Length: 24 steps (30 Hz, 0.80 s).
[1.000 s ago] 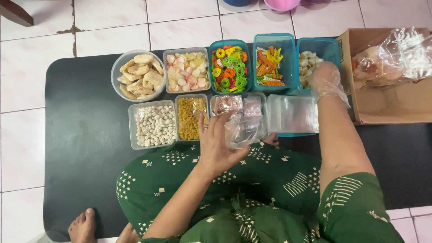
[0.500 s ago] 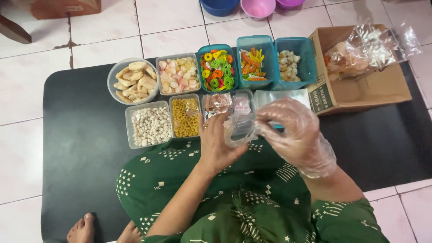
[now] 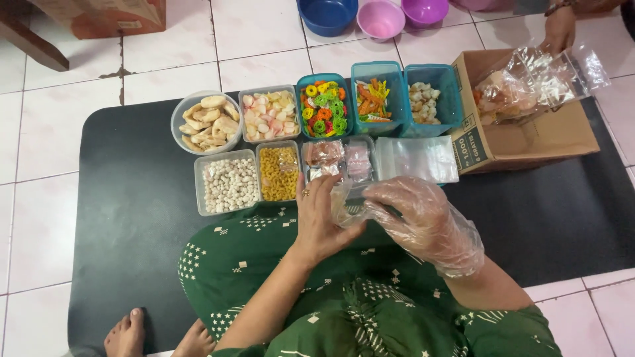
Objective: Packing a variety of snacks into small plastic bags by hand from multiple storage containers.
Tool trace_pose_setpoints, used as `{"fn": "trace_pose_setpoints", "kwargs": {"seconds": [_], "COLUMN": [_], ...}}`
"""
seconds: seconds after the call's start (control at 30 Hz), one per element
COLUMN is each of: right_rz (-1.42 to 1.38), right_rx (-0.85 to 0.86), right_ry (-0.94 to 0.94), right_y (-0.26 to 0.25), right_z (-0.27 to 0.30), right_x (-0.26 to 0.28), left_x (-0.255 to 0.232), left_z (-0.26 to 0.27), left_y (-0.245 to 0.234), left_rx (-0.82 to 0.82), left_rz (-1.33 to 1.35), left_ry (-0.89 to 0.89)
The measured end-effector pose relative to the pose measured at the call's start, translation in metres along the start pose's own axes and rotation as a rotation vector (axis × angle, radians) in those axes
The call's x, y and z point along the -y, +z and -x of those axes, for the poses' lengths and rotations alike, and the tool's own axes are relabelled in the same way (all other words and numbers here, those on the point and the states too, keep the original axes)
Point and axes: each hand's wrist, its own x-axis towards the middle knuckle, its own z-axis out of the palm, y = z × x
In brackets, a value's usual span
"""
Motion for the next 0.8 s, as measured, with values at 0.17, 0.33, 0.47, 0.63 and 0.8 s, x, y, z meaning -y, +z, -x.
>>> {"fn": "trace_pose_setpoints", "kwargs": {"seconds": [0.17,0.33,0.47,0.63,0.8], "right_rz": [0.233,0.192,0.161,0.26,0.378], "right_rx": [-0.311,-0.279,-0.034,0.119,0.215], "right_ry": [-0.015,-0.028,-0.039,-0.055,-0.111], "right_y": [-0.016,-0.011,0.003,0.009,0.016], "right_z": [0.028,0.029,0.023,0.015,0.021], "right_x": [-0.019,-0.007,0.019,0.025,0.008], "left_x": [0.005,0.009,0.013,0.014,0.014], "left_z": [0.002,0.004,0.003,0.005,0.005], "left_y": [-0.003,-0.006,-0.012,-0.014,-0.013], "left_rx": [-0.052,-0.061,-0.057,-0.072,-0.059], "left_rz": [0.008,-0.03,-0.098,-0.099,-0.112], "left_ry": [0.049,0.066,0.086,0.095,0.089]}}
